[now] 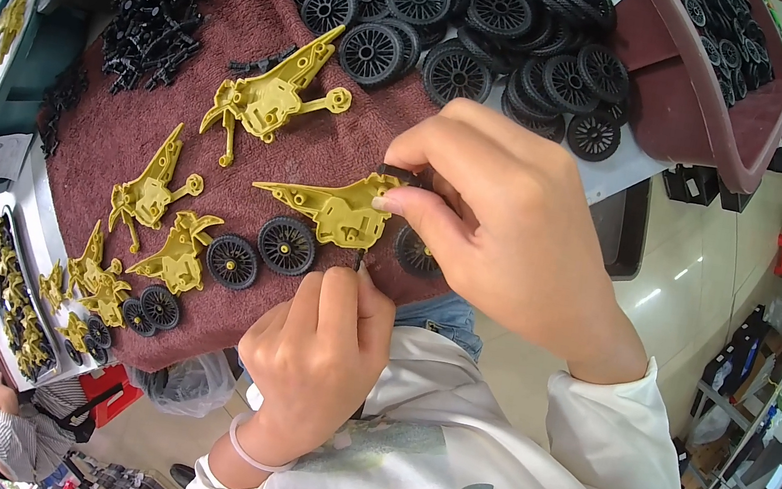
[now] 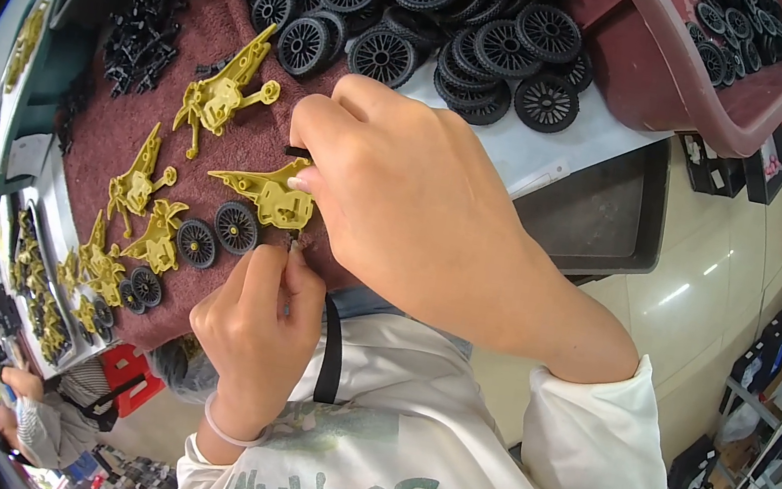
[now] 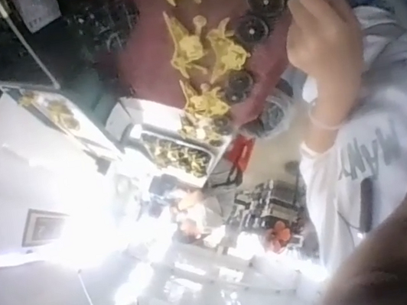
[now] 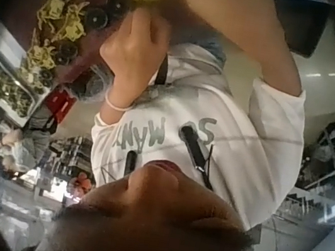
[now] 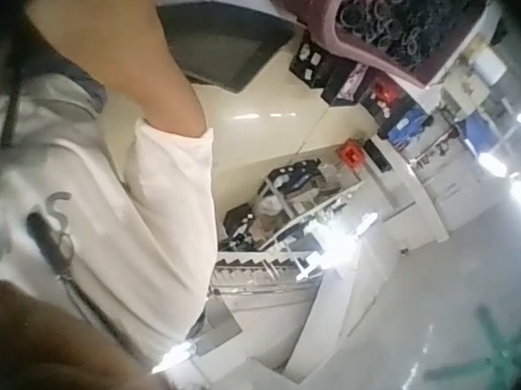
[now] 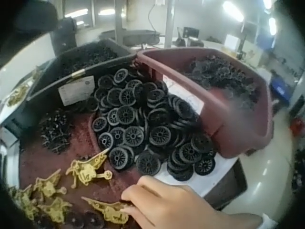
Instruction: The person assembles small yellow plastic toy motorcycles by hand, attaching plastic wheels to the toy motorcycle frames.
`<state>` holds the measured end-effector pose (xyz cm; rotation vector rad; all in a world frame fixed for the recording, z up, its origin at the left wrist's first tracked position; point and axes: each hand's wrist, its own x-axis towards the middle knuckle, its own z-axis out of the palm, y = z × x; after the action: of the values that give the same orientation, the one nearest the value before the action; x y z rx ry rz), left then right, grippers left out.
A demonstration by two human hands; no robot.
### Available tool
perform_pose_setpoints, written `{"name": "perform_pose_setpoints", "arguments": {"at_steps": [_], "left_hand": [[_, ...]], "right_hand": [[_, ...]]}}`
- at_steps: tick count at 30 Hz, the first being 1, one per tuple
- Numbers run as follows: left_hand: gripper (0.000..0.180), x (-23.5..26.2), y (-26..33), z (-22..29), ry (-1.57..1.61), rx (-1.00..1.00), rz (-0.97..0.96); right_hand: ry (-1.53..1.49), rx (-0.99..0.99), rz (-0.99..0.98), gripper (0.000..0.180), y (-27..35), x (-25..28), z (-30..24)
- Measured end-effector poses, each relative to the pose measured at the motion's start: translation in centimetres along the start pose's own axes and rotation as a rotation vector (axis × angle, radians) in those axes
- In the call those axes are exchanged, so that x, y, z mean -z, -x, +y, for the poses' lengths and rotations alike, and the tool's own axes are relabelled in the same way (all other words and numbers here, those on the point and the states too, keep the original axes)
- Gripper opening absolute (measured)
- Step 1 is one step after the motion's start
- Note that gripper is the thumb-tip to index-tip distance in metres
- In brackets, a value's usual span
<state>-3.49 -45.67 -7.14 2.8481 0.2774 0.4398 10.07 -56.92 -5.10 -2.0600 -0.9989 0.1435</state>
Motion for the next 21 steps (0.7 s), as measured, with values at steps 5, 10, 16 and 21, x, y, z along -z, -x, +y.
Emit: {"name": "perform_pose_setpoints", "arguments": {"at_steps": [5, 10, 16, 21], "left_hand": [[0.028, -0.1, 0.1, -0.1, -0.039, -0.054, 0.008], [0.028, 0.0, -0.6, -0.4, -0.055, -0.093, -0.021], [0.023, 0.6, -1.3, -0.6, 0.042, -0.091, -0.073], [0.021, 0.7, -1.6, -0.5, 0.041, -0.069, -0.124]], "right_hand": [[0.059, 0.074, -0.034, 0.017, 0.1, 0.1, 0.2], [-0.148, 0.084, -0.07, 0.019, -2.0, 1.4, 2.6], [-0.313, -0.103, -0.412, 0.016, -5.2, 2.2, 2.0], [-0.159, -0.202, -0.739, 0.019, -8.4, 2.9, -0.3]]}}
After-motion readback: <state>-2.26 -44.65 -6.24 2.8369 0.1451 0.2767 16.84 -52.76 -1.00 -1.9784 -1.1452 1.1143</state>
